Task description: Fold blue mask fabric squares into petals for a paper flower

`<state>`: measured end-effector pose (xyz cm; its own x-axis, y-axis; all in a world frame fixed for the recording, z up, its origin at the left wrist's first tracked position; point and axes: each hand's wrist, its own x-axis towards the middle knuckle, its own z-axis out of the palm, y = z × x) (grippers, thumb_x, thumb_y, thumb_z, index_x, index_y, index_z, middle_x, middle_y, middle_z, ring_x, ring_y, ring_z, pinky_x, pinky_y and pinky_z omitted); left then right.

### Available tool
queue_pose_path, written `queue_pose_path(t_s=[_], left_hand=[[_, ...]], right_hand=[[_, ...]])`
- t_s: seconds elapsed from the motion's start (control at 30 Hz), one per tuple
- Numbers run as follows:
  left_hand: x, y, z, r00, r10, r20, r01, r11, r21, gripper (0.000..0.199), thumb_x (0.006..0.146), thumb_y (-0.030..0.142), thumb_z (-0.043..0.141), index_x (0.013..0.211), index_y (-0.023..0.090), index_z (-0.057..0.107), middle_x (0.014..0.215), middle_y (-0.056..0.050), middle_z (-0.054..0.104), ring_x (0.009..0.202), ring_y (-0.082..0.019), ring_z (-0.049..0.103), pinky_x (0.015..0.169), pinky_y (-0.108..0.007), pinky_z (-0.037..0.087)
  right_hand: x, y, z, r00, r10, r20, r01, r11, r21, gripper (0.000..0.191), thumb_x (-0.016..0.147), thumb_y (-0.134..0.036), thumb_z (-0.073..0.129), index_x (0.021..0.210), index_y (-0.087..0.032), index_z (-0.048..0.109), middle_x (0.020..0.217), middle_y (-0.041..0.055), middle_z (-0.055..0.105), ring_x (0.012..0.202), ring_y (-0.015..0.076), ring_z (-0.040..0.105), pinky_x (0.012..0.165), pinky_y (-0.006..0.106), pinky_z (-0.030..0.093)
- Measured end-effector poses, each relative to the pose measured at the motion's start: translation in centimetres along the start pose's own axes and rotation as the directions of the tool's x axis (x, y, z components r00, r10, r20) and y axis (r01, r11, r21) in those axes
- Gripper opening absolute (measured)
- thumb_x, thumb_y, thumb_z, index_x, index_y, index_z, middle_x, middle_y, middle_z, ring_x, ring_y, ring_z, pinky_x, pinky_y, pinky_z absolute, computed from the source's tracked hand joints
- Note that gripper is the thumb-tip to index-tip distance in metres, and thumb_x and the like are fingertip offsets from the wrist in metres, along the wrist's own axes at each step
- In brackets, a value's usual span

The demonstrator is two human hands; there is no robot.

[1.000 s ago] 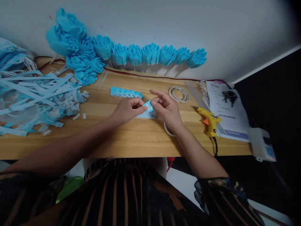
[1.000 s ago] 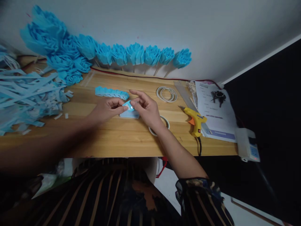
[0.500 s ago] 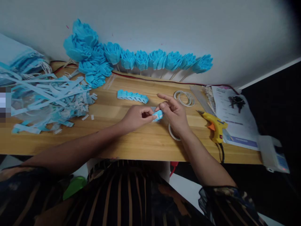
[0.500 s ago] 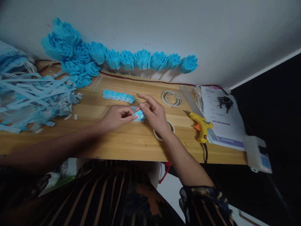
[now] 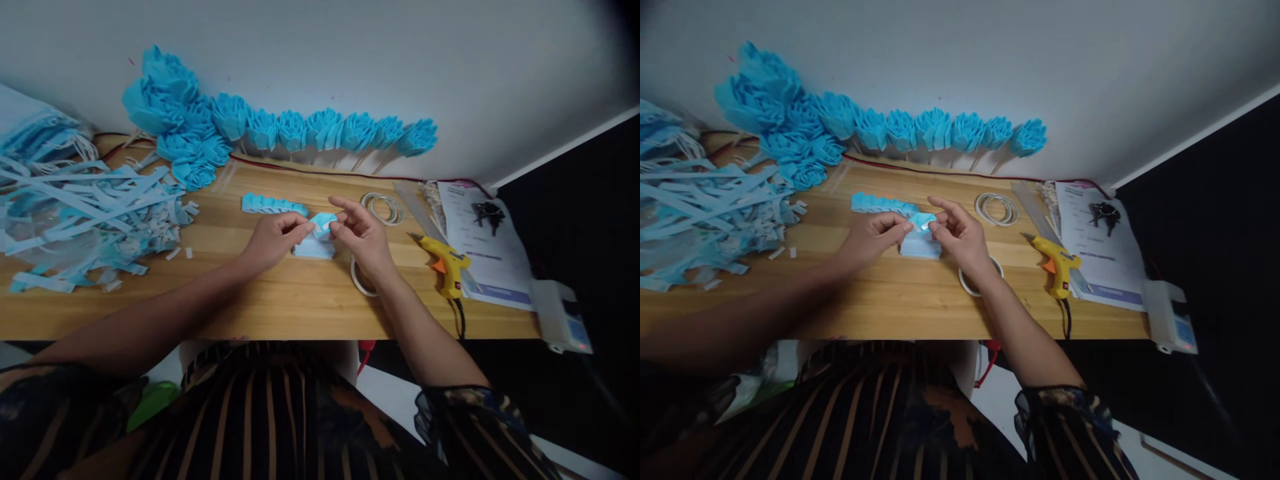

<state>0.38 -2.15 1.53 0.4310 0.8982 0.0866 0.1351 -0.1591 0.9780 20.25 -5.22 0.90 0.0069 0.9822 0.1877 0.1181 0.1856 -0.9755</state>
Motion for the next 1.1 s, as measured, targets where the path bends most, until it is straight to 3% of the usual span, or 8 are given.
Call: queue_pose_path(t_s=[0.17,0.27,0.37,0.47,0.53,0.8,0.93,1.1], left_hand=[[0.1,-0.1,0.2,0.999,-0.032,0.034,0.035,0.996,-0.081,0.014,0.087,0.029,0.063,0.077,0.02,0.063,0.061,0.004,0.056,0.056,-0.01,0.05,0.054,-0.022,0.04],[0.3,-0.2,-0.1,1.0,-0.018,0.024,0.02,0.997,-0.068,0.016,0.084,0.028,0.067,0.073,0.019,0.061,0.062,0.004,0.057,0.056,-0.01,0.05,0.054,-0.022,0.04],[0.7,-0.1,-1.1,0.992,0.013,-0.129,-0.016,1.0,-0.022,0.018,0.085,0.029,0.068,0.071,0.018,0.063,0.06,0.004,0.054,0.054,-0.009,0.045,0.053,-0.022,0.036],[1.3,0.2,-2.6,0.951,0.042,-0.306,-0.041,0.999,0.009,0.021,0.087,0.03,0.067,0.07,0.018,0.063,0.058,0.004,0.052,0.052,-0.009,0.042,0.051,-0.023,0.033],[1.6,0.3,-3.3,0.938,0.042,-0.343,-0.034,0.999,0.03,0.024,0.087,0.029,0.066,0.066,0.018,0.061,0.057,0.003,0.051,0.052,-0.009,0.042,0.05,-0.023,0.032],[2.0,-1.1,-2.8,0.967,0.03,-0.253,-0.006,0.995,0.095,0.031,0.088,0.033,0.061,0.061,0.018,0.059,0.056,0.003,0.05,0.053,-0.009,0.042,0.05,-0.022,0.032],[2.1,-1.1,-1.7,0.985,0.059,-0.164,-0.033,0.986,0.161,0.03,0.088,0.036,0.062,0.064,0.018,0.063,0.057,0.003,0.053,0.054,-0.01,0.044,0.05,-0.022,0.033],[3.4,-0.4,-2.4,0.992,0.127,-0.026,-0.115,0.953,0.281,0.034,0.093,0.043,0.06,0.078,0.017,0.076,0.072,-0.002,0.072,0.065,-0.013,0.06,0.062,-0.025,0.046]], right_hand=[[0.0,0.2,0.1,1.0,-0.009,0.005,0.009,1.0,0.012,0.046,0.082,-0.042,0.08,0.124,-0.028,0.07,0.08,-0.004,0.062,0.068,0.0106,0.058,0.064,0.026,0.05],[0.0,0.4,0.2,1.0,-0.014,0.018,0.013,1.0,0.019,0.046,0.082,-0.043,0.08,0.124,-0.027,0.07,0.078,-0.0041,0.064,0.068,0.0111,0.059,0.065,0.027,0.051],[0.2,0.5,0.0,0.999,-0.022,-0.027,0.022,0.999,0.028,0.043,0.086,-0.048,0.076,0.123,-0.027,0.069,0.082,-0.0018,0.07,0.07,0.0126,0.062,0.071,0.03,0.055],[0.4,0.3,-0.3,0.995,-0.014,-0.094,0.018,0.999,0.039,0.041,0.087,-0.05,0.075,0.12,-0.027,0.069,0.086,-0.0004,0.074,0.069,0.0126,0.062,0.07,0.03,0.056],[0.5,0.2,-0.4,0.993,-0.007,-0.116,0.012,0.999,0.046,0.041,0.086,-0.051,0.076,0.119,-0.027,0.07,0.085,-0.0006,0.074,0.068,0.0125,0.062,0.069,0.029,0.057],[0.7,0.8,-0.7,0.988,-0.038,-0.149,0.036,0.999,-0.011,0.037,0.091,-0.046,0.07,0.122,-0.027,0.067,0.094,0.0022,0.075,0.077,0.0145,0.066,0.072,0.031,0.058],[1.5,0.6,-0.4,0.998,-0.043,-0.055,0.042,0.999,-0.013,0.042,0.087,-0.043,0.073,0.125,-0.026,0.066,0.11,0.0052,0.075,0.097,0.0184,0.069,0.08,0.033,0.059],[3.8,-0.7,-0.5,0.998,-0.029,0.059,0.03,0.999,-0.024,0.039,0.085,-0.038,0.072,0.121,-0.023,0.067,0.092,0.0012,0.072,0.079,0.0154,0.066,0.076,0.033,0.057]])
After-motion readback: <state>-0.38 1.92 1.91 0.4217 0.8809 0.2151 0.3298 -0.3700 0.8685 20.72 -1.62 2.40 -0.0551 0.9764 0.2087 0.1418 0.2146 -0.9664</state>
